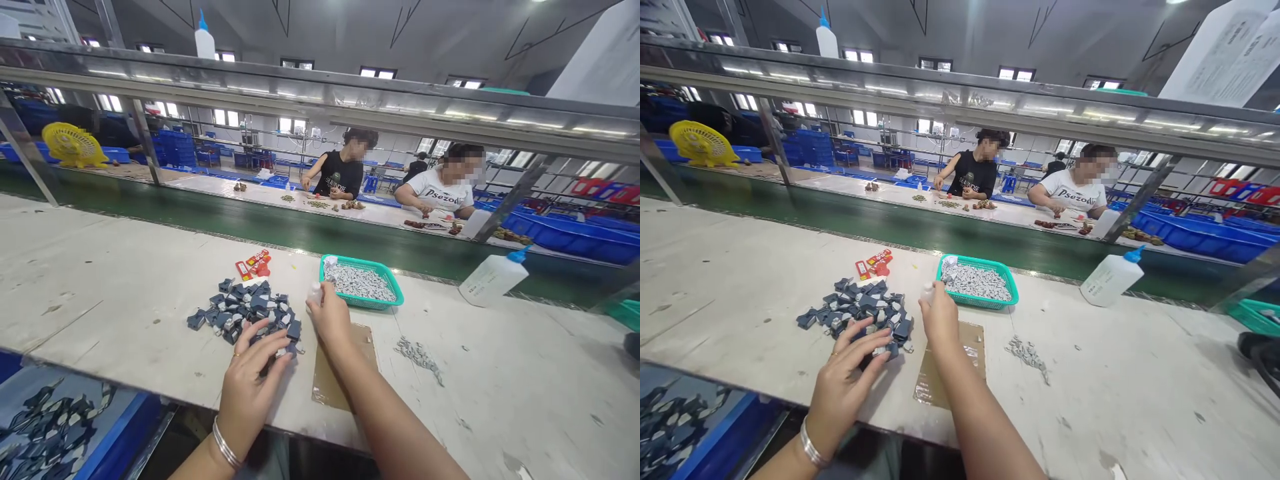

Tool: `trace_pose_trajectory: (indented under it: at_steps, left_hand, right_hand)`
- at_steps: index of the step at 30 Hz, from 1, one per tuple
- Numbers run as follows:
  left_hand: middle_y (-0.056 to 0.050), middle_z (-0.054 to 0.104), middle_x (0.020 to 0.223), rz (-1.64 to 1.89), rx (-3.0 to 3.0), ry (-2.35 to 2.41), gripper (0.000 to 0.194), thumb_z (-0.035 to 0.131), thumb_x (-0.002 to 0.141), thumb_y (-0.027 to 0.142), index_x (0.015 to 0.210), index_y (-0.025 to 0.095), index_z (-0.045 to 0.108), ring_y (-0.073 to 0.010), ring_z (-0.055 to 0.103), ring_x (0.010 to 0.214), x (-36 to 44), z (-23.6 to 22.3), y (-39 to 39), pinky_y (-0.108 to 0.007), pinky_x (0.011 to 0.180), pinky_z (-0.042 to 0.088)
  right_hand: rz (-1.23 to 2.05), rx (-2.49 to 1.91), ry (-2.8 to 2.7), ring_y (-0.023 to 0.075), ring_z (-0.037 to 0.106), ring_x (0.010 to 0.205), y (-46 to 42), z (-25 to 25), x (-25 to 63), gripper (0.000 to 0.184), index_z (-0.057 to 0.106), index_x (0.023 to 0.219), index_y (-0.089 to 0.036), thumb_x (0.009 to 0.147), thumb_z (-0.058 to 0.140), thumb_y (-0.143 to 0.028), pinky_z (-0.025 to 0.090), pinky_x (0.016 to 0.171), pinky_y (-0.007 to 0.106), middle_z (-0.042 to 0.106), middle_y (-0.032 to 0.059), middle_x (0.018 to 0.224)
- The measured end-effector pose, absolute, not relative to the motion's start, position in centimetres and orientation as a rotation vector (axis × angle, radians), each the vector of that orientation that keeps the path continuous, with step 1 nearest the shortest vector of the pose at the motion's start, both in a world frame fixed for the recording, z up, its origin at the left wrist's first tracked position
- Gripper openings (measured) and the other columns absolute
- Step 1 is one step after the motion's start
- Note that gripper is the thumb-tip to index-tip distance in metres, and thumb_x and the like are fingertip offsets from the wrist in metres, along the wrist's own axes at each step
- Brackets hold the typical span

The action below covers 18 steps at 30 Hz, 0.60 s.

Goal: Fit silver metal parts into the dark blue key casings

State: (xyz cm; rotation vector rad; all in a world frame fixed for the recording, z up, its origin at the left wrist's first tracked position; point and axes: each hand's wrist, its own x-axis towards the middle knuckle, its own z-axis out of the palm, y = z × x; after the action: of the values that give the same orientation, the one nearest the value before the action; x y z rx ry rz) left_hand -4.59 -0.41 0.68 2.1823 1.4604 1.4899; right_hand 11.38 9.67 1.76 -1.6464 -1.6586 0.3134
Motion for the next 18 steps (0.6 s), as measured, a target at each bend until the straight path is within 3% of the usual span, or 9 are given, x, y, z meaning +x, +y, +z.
trace_pose_trajectory:
  at_steps: [4, 7, 9, 12, 18]
  left_hand:
    - [-0.006, 0.062, 0.112, 1.537, 1.948, 1.508, 0.019, 0.051, 0.088, 0.027, 0.101, 0.024, 0.064, -0.0254, 0.051, 0.115, -5.2, 1.3, -1.5, -0.047, 0.102, 0.038]
    - [-0.005, 0.063, 0.105, 1.586, 1.752, 1.543, 0.023, 0.048, 0.089, 0.031, 0.109, 0.025, 0.057, -0.0239, 0.058, 0.101, -6.5, 1.7, -2.2, -0.044, 0.093, 0.045]
    - [-0.003, 0.062, 0.1, 1.671, 1.52, 1.471, 0.025, 0.047, 0.09, 0.033, 0.114, 0.027, 0.051, -0.0219, 0.061, 0.092, -7.1, 1.9, -2.6, -0.039, 0.083, 0.052]
    - [-0.001, 0.059, 0.097, 1.705, 1.074, 1.247, 0.029, 0.054, 0.086, 0.04, 0.112, 0.03, 0.048, -0.0215, 0.061, 0.086, -7.0, 2.2, -3.5, -0.031, 0.065, 0.057]
    - [-0.002, 0.064, 0.081, 1.338, 0.599, 0.977, 0.035, 0.07, 0.073, 0.04, 0.1, 0.026, 0.053, -0.0173, 0.058, 0.07, -2.5, 2.1, -5.4, -0.023, 0.051, 0.05]
  right_hand:
    - [0.244, -1.625, -1.718, 0.0219, 0.061, 0.084, 8.3, 2.1, 11.3, 0.041, 0.051, 0.117, -0.019, 0.077, 0.057, -0.024, 0.042, 0.069, 0.029, 0.066, 0.0062, 0.095]
    - [0.169, -1.615, -1.736, 0.0202, 0.058, 0.091, 5.9, 2.9, 13.7, 0.033, 0.054, 0.115, -0.022, 0.083, 0.05, -0.03, 0.043, 0.073, 0.029, 0.065, 0.0051, 0.102]
    - [0.112, -1.636, -1.747, 0.0204, 0.057, 0.093, 4.0, 3.3, 17.1, 0.024, 0.061, 0.1, -0.022, 0.085, 0.046, -0.033, 0.044, 0.075, 0.03, 0.065, 0.0043, 0.098]
    - [0.0, -1.736, -1.731, 0.0222, 0.056, 0.084, 1.5, 3.3, 23.2, 0.025, 0.064, 0.084, -0.02, 0.086, 0.043, -0.033, 0.044, 0.073, 0.036, 0.066, 0.0053, 0.084]
    - [-0.128, -1.765, -1.967, 0.0205, 0.054, 0.076, 0.2, 1.8, 29.1, 0.026, 0.067, 0.082, -0.022, 0.088, 0.043, -0.03, 0.046, 0.067, 0.034, 0.064, 0.0047, 0.08]
